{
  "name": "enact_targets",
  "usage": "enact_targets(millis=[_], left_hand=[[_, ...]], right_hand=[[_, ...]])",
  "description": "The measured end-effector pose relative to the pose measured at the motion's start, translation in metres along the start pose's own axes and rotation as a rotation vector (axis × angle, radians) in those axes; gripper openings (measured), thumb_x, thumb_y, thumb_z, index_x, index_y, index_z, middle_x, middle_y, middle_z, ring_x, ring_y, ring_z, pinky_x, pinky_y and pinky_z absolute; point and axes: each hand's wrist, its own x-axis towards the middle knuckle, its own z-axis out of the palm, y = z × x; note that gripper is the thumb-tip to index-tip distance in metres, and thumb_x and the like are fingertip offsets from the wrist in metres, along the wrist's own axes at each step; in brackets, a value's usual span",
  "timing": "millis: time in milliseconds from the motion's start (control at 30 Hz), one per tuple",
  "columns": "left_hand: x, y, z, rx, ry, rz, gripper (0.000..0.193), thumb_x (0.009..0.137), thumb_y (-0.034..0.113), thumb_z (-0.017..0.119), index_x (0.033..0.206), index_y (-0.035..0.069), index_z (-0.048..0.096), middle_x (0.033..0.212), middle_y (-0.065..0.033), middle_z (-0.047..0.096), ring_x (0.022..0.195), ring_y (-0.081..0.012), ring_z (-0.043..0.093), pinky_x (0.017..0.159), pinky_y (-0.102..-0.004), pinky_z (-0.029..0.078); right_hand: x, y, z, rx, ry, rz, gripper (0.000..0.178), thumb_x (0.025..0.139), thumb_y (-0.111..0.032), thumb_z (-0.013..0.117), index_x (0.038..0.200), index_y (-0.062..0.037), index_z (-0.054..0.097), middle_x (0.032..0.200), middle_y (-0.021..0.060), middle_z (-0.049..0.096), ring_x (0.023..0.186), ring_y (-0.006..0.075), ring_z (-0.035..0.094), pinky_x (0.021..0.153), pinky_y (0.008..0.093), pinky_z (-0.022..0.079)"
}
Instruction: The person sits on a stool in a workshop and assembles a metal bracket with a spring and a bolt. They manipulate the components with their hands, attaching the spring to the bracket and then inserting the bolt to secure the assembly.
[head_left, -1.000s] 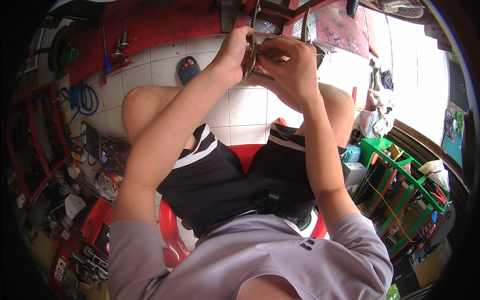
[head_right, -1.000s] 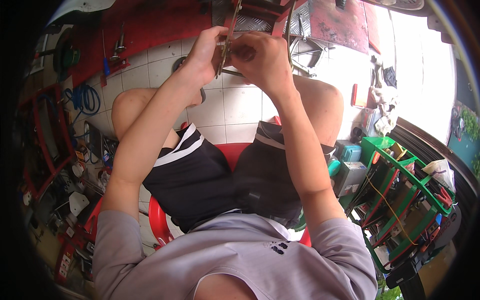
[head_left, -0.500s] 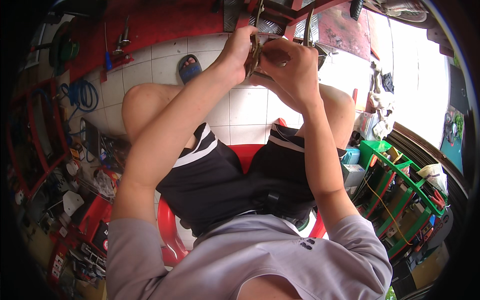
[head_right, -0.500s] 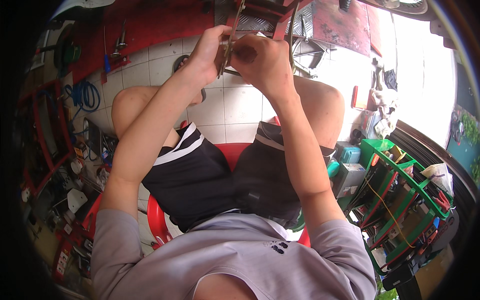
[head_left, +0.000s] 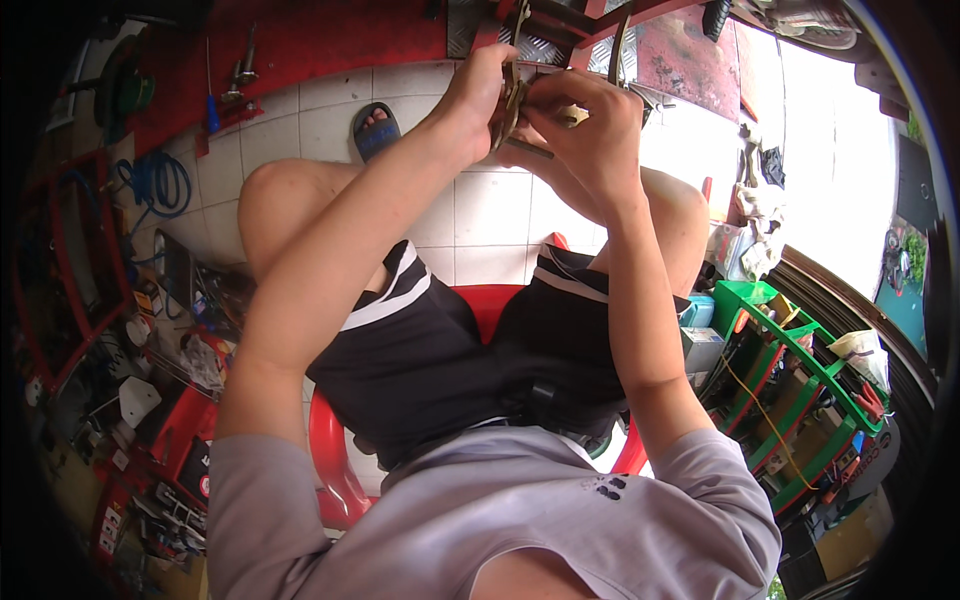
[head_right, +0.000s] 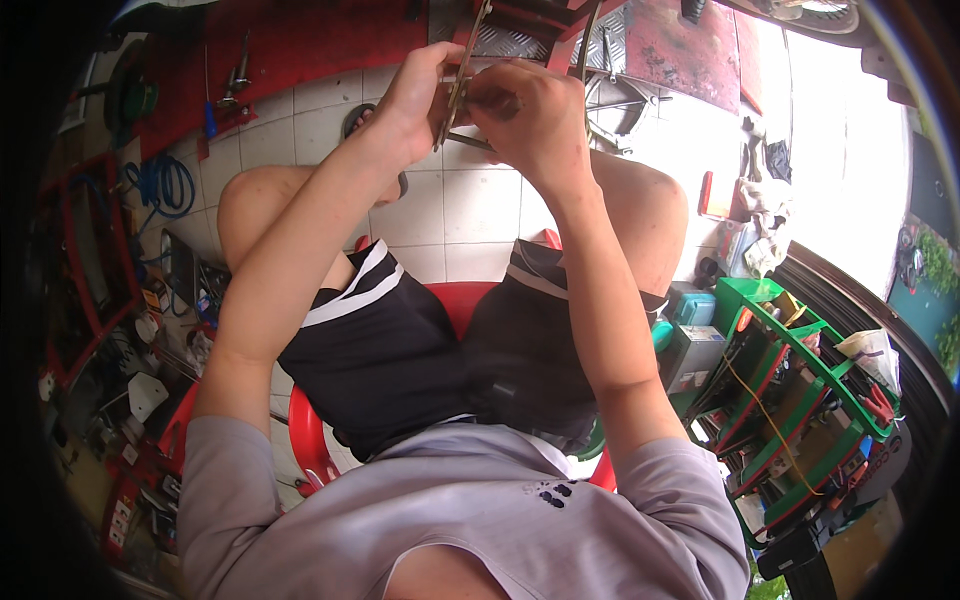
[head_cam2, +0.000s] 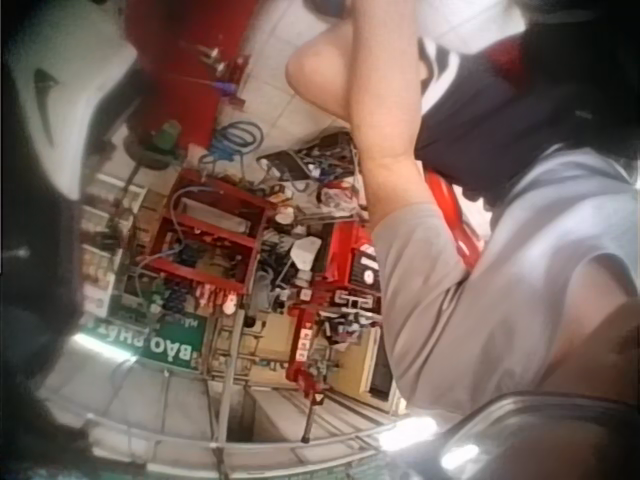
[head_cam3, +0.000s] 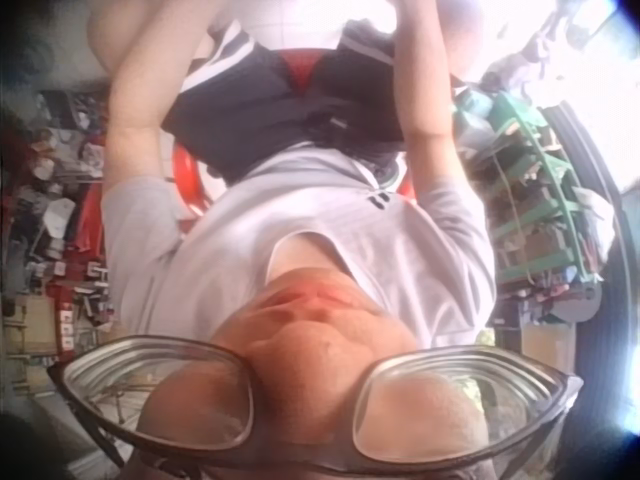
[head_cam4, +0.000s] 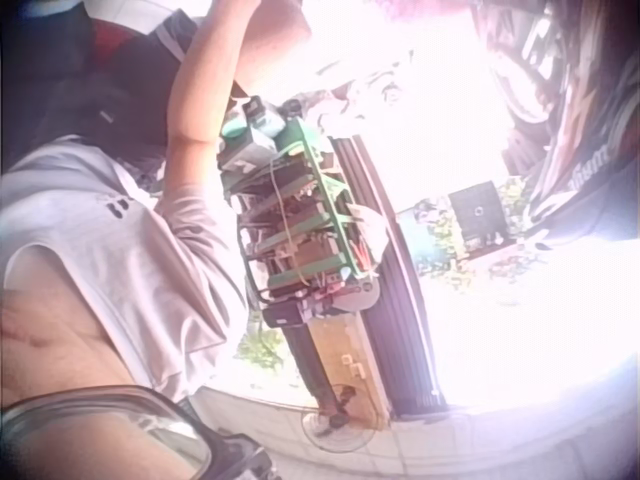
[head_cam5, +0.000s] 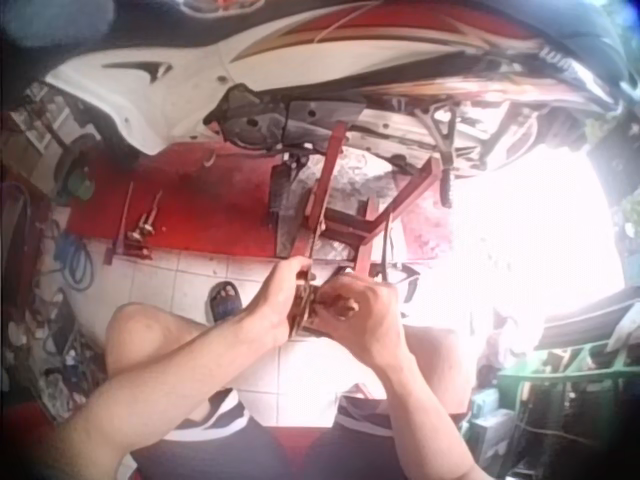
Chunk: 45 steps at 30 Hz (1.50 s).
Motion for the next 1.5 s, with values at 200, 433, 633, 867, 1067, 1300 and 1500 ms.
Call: enact_targets(millis=[200,433,633,867,1067,1300,1500], left_hand=[[0.004,-0.002,-0.002,0.026,0.002,0.000,0.030,0.090,0.032,0.047,0.101,0.006,0.058,0.087,-0.0054,0.061,0.076,-0.0155,0.059,0.069,-0.0316,0.051],[0.009,-0.004,-0.005,0.042,0.017,-0.012,0.029,0.090,0.033,0.048,0.099,0.008,0.058,0.087,-0.0037,0.061,0.076,-0.0147,0.058,0.067,-0.0311,0.049],[0.007,-0.003,-0.003,0.052,0.012,0.001,0.029,0.090,0.033,0.047,0.099,0.008,0.058,0.087,-0.0042,0.062,0.076,-0.0154,0.059,0.068,-0.0318,0.049],[0.015,-0.008,-0.007,0.035,-0.015,0.018,0.030,0.090,0.033,0.048,0.101,0.008,0.059,0.091,-0.0076,0.065,0.077,-0.0168,0.061,0.069,-0.0318,0.050],[0.009,-0.004,-0.005,0.067,-0.012,0.024,0.028,0.090,0.033,0.048,0.098,0.007,0.057,0.084,-0.0058,0.061,0.073,-0.0160,0.059,0.066,-0.0313,0.051],[0.002,-0.002,0.001,0.026,-0.003,0.013,0.028,0.090,0.033,0.049,0.097,0.007,0.056,0.085,-0.0065,0.060,0.072,-0.0158,0.059,0.066,-0.0311,0.051],[0.004,-0.003,-0.002,0.030,-0.005,0.029,0.028,0.090,0.032,0.049,0.098,0.006,0.056,0.083,-0.0068,0.060,0.073,-0.0165,0.060,0.067,-0.0317,0.052]], right_hand=[[0.000,0.002,0.001,0.017,-0.005,0.016,0.016,0.068,-0.002,0.074,0.083,-0.0022,0.072,0.083,0.0089,0.071,0.074,0.0210,0.070,0.069,0.0290,0.055],[0.000,0.005,0.001,0.026,-0.002,-0.009,0.016,0.068,-0.003,0.075,0.084,-0.0022,0.073,0.086,0.0085,0.072,0.077,0.0211,0.071,0.070,0.0288,0.055],[0.001,0.009,-0.002,0.057,-0.035,-0.019,0.015,0.070,-0.002,0.073,0.085,-0.0013,0.072,0.086,0.0086,0.072,0.077,0.0187,0.071,0.072,0.0281,0.056],[0.000,0.006,0.000,0.114,-0.040,0.054,0.017,0.074,-0.002,0.071,0.092,-0.0004,0.071,0.082,0.0090,0.073,0.077,0.0183,0.073,0.072,0.0265,0.056],[-0.002,0.006,0.000,0.057,-0.036,0.061,0.017,0.074,-0.001,0.071,0.091,0.0000,0.071,0.082,0.0096,0.073,0.077,0.0184,0.073,0.071,0.0268,0.056],[-0.001,0.008,0.001,0.054,-0.027,0.024,0.019,0.071,-0.002,0.072,0.090,-0.0004,0.072,0.081,0.0100,0.071,0.074,0.0179,0.071,0.069,0.0270,0.055],[-0.002,0.007,0.003,0.032,0.001,0.003,0.018,0.070,-0.001,0.072,0.088,-0.0006,0.072,0.078,0.0103,0.070,0.068,0.0171,0.070,0.062,0.0263,0.054]])
